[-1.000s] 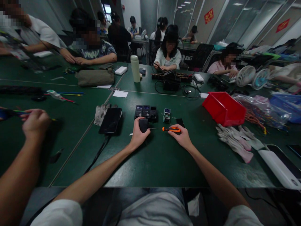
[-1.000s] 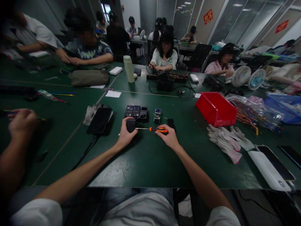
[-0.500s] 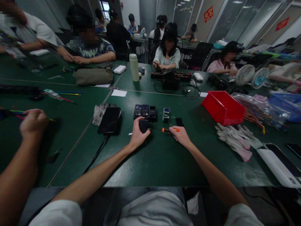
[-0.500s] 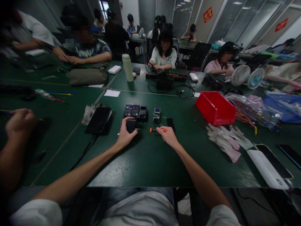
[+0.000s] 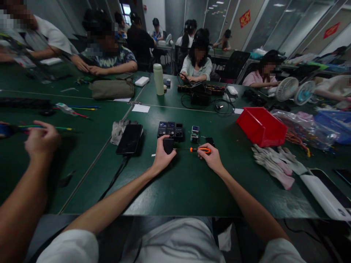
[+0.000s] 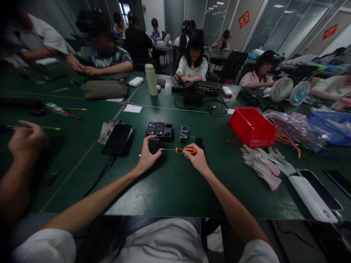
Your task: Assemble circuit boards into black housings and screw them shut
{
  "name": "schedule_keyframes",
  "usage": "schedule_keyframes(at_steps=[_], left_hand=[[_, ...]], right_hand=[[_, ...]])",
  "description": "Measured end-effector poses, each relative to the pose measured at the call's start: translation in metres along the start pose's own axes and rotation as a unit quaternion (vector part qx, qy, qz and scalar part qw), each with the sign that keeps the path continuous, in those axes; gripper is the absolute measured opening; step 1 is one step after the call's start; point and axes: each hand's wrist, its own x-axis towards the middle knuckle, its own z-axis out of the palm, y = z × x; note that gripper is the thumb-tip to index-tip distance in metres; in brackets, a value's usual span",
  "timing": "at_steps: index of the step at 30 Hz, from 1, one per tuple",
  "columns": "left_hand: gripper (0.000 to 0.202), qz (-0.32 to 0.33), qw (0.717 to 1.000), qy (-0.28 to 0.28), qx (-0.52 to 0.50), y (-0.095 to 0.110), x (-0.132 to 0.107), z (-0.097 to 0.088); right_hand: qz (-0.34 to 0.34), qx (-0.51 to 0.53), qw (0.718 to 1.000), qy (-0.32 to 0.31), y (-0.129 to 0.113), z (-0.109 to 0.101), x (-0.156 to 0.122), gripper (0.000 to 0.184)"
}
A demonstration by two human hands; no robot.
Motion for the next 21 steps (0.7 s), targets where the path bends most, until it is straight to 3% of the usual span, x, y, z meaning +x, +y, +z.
schedule_keyframes(at_steps=[9, 21], left_hand=[[0.054, -0.003, 1.000, 0.005, 0.000, 0.0017, -0.0012, -0.0004], [0.057, 0.013, 1.000, 0.001, -0.011, 0.0006, -0.0002, -0.0005]], right_hand=[[0.081, 0.040, 0.995, -0.033, 0.0059, 0.0029, -0.0001, 0.032], [0.054, 0.037, 0.997, -0.037, 0.0071, 0.0033, 0.0016, 0.027]])
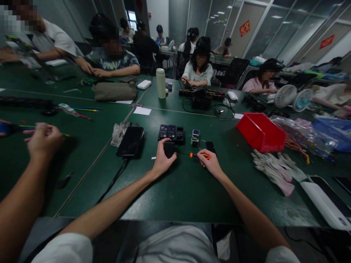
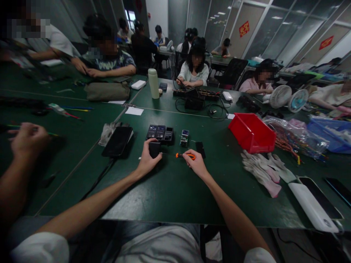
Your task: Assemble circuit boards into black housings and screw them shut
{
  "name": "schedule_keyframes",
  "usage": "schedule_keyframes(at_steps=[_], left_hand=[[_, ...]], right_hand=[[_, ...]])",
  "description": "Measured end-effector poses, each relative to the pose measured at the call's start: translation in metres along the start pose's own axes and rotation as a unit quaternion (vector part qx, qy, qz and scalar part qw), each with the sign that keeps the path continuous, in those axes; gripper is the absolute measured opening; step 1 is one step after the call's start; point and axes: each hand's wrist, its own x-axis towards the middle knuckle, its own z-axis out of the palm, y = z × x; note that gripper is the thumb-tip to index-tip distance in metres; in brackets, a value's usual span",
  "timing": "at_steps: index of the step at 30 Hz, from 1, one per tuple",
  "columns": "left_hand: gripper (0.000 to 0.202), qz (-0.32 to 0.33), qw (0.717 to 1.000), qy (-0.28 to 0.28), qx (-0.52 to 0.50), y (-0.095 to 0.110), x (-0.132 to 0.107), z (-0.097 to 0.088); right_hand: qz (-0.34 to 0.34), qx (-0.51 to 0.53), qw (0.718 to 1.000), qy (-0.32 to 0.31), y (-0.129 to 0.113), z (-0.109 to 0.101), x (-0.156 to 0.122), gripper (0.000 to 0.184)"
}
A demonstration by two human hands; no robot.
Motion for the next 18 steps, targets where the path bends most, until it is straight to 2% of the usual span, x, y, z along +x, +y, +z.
schedule_keyframes(at_steps=[4, 12, 15, 18], left_hand=[[0.058, 0.019, 1.000, -0.002, -0.004, 0.0006, 0.0007, 0.0000], [0.042, 0.061, 0.998, -0.022, 0.004, 0.0013, 0.0049, -0.0016], [0.042, 0.037, 0.999, -0.009, -0.006, -0.0003, 0.0052, -0.0020], [0.044, -0.041, 0.997, -0.001, -0.060, -0.0024, 0.0050, -0.0014]], right_hand=[[-0.013, -0.008, 1.000, 0.021, -0.0027, -0.0007, -0.0005, 0.026], [-0.047, -0.029, 0.996, 0.069, -0.0046, 0.0007, -0.0040, 0.026], [-0.061, -0.021, 0.992, 0.112, -0.0042, -0.0017, -0.0042, 0.024], [-0.078, -0.003, 0.983, 0.167, -0.0051, -0.0058, -0.0029, 0.022]])
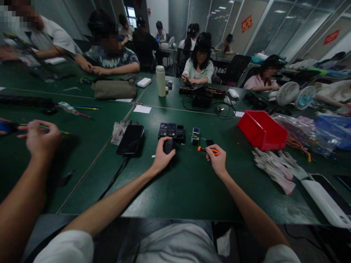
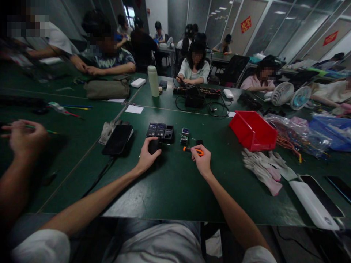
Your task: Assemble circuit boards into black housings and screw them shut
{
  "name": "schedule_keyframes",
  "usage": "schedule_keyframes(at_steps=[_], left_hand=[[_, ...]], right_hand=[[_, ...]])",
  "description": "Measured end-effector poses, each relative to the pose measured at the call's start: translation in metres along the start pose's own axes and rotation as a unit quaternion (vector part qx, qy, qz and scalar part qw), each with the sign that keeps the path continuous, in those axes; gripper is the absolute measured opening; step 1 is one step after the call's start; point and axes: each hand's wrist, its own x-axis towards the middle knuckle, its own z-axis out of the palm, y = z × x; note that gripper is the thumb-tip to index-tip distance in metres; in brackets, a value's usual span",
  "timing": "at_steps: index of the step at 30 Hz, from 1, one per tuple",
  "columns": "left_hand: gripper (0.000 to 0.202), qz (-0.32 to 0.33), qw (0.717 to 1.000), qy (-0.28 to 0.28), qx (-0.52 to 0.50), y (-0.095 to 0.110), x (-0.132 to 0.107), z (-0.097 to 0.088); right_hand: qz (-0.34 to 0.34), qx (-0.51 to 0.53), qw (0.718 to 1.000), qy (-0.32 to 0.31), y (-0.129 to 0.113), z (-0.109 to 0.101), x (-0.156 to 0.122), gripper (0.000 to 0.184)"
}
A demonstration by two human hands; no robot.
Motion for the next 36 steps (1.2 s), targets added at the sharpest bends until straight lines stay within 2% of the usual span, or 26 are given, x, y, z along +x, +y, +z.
schedule_keyframes(at_steps=[2, 4, 6, 11, 14, 17, 28, 36], left_hand=[[0.045, -0.073, 0.992, -0.028, -0.100, 0.000, 0.000, 0.002], [0.045, -0.132, 0.965, -0.065, -0.218, 0.001, -0.001, 0.004], [0.043, -0.164, 0.936, -0.082, -0.302, 0.003, -0.002, 0.007], [0.040, -0.202, 0.887, -0.114, -0.398, 0.009, -0.003, 0.009], [0.042, -0.206, 0.877, -0.128, -0.415, 0.010, -0.003, 0.009], [0.044, -0.201, 0.883, -0.136, -0.401, 0.011, -0.003, 0.009], [0.046, -0.134, 0.934, -0.138, -0.300, 0.012, -0.003, 0.008], [0.047, -0.015, 0.983, -0.097, -0.154, 0.008, 0.002, 0.004]], right_hand=[[-0.005, 0.012, 1.000, 0.012, -0.001, -0.001, 0.001, 0.021], [-0.007, 0.023, 1.000, 0.005, -0.002, -0.001, 0.001, 0.020], [-0.010, 0.034, 0.999, -0.006, -0.002, 0.000, 0.000, 0.019], [-0.008, 0.043, 0.999, -0.023, -0.001, 0.003, -0.002, 0.019], [-0.004, 0.038, 0.999, -0.025, -0.001, 0.003, -0.002, 0.020], [0.001, 0.031, 0.999, -0.021, -0.001, 0.003, -0.001, 0.022], [-0.004, 0.018, 0.999, -0.028, -0.003, 0.003, -0.002, 0.022], [-0.008, 0.019, 1.000, -0.019, 0.000, 0.004, -0.002, 0.023]])
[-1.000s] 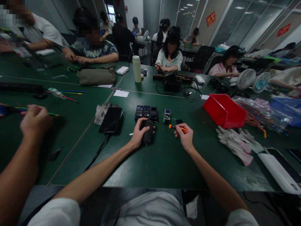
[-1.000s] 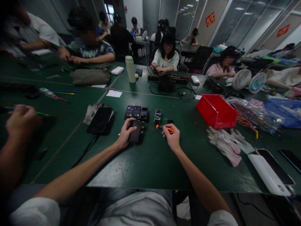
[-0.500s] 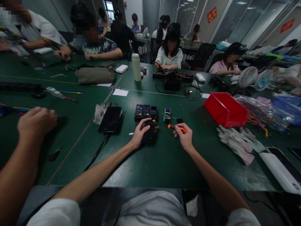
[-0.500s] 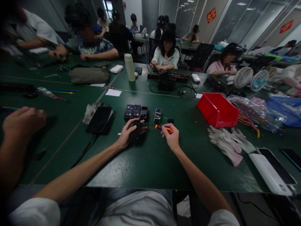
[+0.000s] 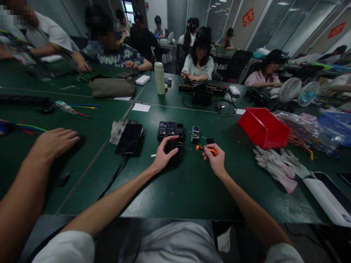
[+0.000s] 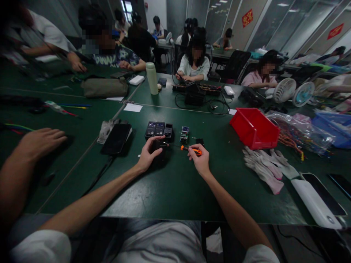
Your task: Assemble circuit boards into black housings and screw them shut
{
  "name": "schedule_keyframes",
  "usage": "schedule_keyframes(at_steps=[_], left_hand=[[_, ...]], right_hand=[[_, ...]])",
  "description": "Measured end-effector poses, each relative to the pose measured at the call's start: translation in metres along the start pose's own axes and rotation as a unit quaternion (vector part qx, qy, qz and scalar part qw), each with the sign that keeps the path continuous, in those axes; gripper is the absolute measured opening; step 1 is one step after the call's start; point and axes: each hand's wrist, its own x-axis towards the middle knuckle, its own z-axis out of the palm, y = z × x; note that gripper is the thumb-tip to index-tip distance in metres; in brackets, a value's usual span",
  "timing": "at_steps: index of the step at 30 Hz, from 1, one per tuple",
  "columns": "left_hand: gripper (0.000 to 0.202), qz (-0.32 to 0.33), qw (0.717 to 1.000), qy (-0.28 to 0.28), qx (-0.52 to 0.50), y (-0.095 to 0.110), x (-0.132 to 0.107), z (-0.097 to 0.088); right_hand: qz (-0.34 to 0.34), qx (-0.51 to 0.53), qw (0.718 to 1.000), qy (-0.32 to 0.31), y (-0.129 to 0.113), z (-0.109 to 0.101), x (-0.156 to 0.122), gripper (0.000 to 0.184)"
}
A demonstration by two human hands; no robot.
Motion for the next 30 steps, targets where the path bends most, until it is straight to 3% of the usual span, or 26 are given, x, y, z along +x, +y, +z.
schedule_keyframes(at_steps=[5, 11, 18, 30], left_hand=[[0.049, 0.061, 0.995, 0.012, 0.073, 0.005, 0.000, 0.000], [0.057, 0.076, 0.989, 0.032, 0.123, 0.007, -0.002, 0.001], [0.066, 0.025, 0.990, 0.035, 0.131, -0.001, -0.004, 0.002], [0.079, -0.051, 0.998, -0.036, 0.026, -0.009, -0.003, 0.001]], right_hand=[[-0.002, -0.004, 1.000, 0.002, -0.002, -0.001, -0.001, 0.023], [-0.010, -0.018, 1.000, 0.004, -0.004, -0.002, -0.002, 0.022], [-0.014, -0.032, 0.999, 0.003, -0.004, -0.002, -0.003, 0.023], [-0.002, -0.022, 1.000, 0.008, -0.002, 0.000, -0.001, 0.024]])
